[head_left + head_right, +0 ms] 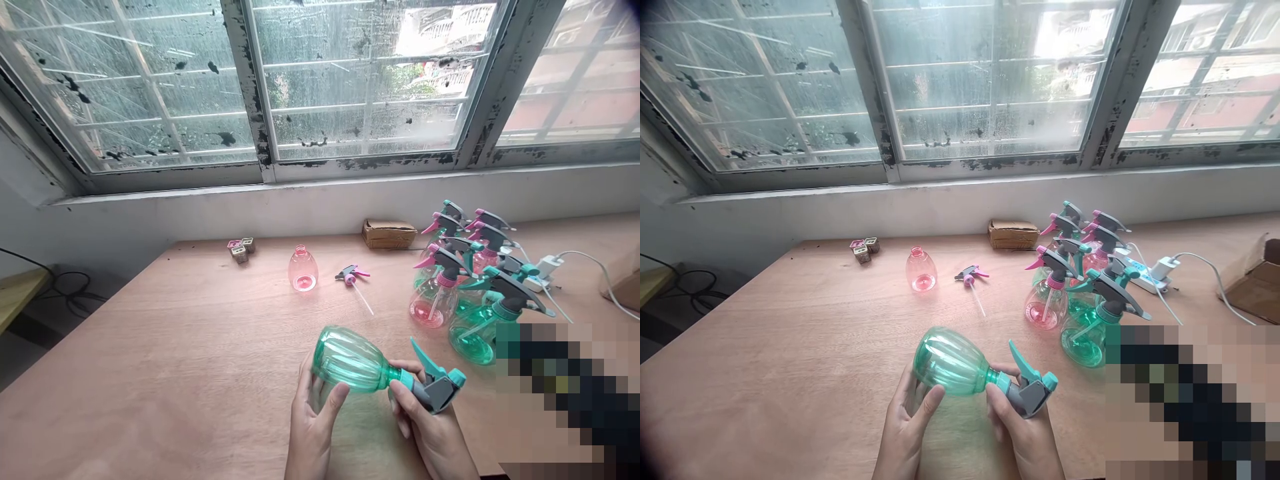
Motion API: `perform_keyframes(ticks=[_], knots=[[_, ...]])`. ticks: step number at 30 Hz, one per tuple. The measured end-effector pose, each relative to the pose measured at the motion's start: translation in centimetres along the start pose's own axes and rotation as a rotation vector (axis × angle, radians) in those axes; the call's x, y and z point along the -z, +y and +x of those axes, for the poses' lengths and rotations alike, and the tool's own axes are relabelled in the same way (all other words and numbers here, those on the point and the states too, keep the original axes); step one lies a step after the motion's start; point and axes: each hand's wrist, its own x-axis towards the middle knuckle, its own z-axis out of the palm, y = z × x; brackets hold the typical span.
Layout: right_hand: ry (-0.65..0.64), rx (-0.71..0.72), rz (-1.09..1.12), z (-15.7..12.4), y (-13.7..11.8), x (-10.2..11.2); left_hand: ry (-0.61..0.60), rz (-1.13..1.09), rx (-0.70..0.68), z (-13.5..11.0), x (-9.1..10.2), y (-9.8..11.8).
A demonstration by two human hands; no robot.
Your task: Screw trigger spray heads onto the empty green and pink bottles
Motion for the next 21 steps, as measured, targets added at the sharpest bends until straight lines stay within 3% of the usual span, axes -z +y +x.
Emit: perform_keyframes(ticks=[11, 21], knots=[[0.066, -0.045, 0.049, 0.0, -0.9, -0.4, -0.030, 0.067, -0.080, 0.3, 0.5, -1.4], [0.029, -0.042, 0.006, -0.2, -0.5, -0.3, 0.067, 0.032, -0.086, -0.4, -0.7, 0.1]])
